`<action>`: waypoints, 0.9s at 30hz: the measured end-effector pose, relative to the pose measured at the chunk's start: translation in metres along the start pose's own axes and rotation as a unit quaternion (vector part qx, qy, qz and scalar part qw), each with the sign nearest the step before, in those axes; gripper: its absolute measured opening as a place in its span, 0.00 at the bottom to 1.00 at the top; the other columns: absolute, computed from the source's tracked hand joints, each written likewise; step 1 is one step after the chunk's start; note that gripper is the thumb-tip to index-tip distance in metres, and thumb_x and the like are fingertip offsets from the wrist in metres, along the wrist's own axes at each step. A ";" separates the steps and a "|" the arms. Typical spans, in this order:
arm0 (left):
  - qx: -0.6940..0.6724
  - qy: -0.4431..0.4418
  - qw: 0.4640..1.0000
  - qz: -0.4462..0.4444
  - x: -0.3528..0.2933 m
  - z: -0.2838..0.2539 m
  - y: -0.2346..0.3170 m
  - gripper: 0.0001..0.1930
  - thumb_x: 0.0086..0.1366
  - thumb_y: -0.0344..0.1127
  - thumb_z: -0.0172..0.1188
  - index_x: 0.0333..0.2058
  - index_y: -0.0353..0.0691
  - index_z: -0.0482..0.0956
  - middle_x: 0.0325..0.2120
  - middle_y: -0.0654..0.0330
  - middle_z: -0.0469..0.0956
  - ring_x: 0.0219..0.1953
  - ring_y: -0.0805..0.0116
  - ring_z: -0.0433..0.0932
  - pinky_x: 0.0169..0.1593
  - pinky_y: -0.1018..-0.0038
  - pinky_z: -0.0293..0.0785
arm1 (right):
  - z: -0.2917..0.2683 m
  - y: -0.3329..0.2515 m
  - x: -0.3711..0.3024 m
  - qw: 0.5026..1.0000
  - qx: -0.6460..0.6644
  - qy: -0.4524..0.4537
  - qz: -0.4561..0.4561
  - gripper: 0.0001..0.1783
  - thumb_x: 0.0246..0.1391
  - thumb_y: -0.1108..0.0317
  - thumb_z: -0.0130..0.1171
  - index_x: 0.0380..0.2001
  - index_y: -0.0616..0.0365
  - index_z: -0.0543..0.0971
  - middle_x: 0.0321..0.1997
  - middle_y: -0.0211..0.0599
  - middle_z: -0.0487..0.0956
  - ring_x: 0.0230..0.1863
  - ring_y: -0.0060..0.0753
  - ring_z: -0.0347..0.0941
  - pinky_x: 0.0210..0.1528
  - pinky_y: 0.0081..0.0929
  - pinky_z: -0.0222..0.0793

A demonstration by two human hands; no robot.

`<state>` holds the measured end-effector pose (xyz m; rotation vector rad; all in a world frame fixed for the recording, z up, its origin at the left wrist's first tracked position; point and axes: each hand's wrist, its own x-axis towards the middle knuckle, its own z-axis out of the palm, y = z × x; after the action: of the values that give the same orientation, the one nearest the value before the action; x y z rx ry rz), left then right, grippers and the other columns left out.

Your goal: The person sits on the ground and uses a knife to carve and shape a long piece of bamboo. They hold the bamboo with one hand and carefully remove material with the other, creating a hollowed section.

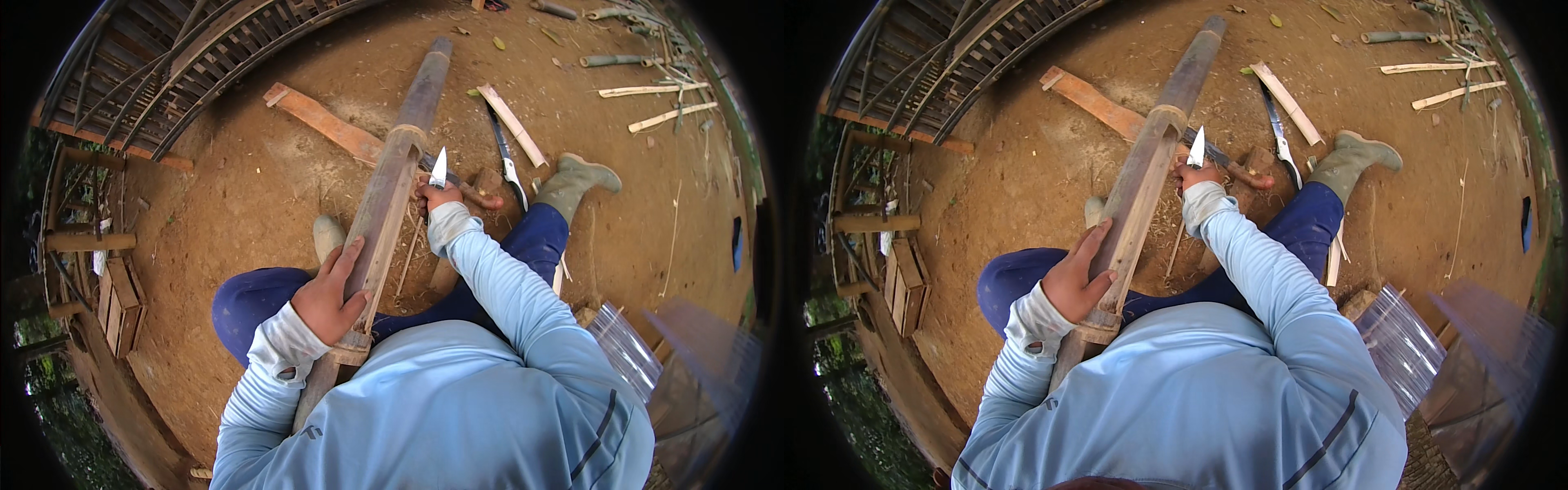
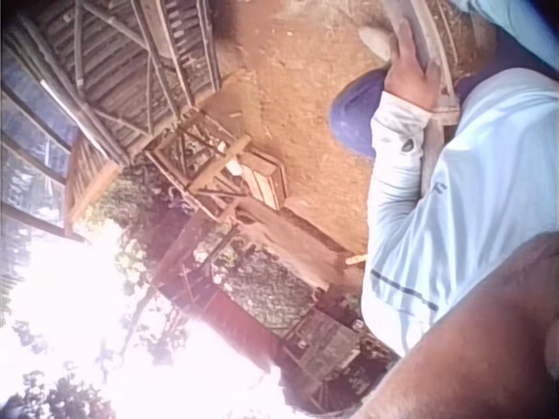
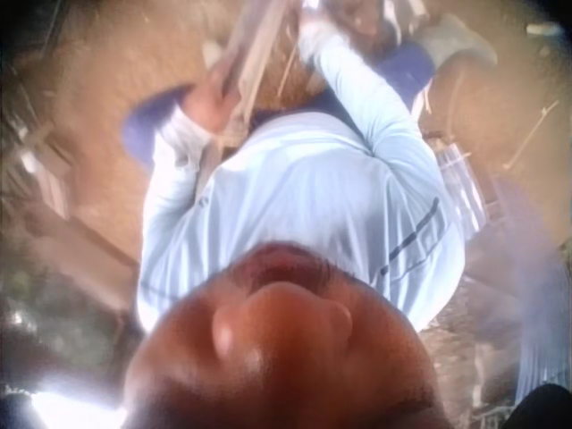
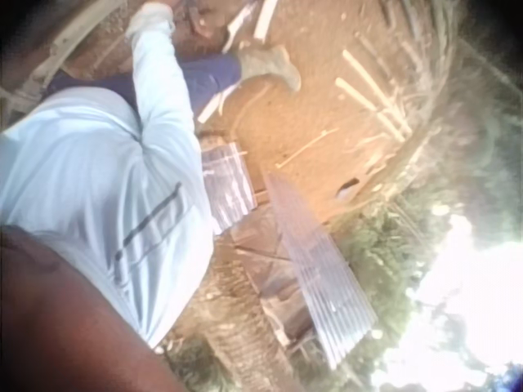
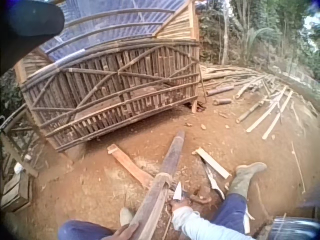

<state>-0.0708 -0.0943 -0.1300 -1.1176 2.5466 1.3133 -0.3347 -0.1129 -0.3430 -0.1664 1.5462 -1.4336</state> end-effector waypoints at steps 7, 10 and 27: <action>0.011 0.003 1.000 -0.002 0.001 0.002 0.000 0.38 0.63 0.32 0.57 0.69 0.35 0.50 0.65 0.39 0.58 0.62 0.42 0.68 0.63 0.65 0.66 | -0.004 -0.007 0.009 0.996 -0.086 -0.011 -0.007 0.07 0.57 0.67 0.59 0.29 0.58 0.76 0.20 0.33 0.76 0.15 0.26 0.68 0.17 0.30 0.61; 0.015 -0.003 1.000 -0.001 0.002 0.000 0.001 0.38 0.63 0.32 0.57 0.69 0.35 0.50 0.65 0.39 0.58 0.62 0.42 0.67 0.64 0.65 0.65 | -0.008 -0.008 0.021 0.989 -0.142 -0.005 -0.027 0.10 0.54 0.65 0.60 0.25 0.60 0.75 0.17 0.34 0.75 0.14 0.28 0.68 0.16 0.31 0.62; -0.010 0.014 1.000 0.026 0.003 0.005 -0.002 0.37 0.63 0.30 0.58 0.68 0.33 0.51 0.65 0.39 0.59 0.66 0.44 0.63 0.67 0.66 0.60 | -0.107 0.064 -0.014 0.942 -0.310 0.104 -0.079 0.27 0.60 0.53 0.59 0.55 0.61 0.72 0.45 0.50 0.80 0.47 0.48 0.77 0.51 0.36 0.70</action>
<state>-0.0728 -0.0935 -0.1356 -1.0878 2.6053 1.3462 -0.3718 -0.0112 -0.4066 -0.5383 2.1682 -1.0582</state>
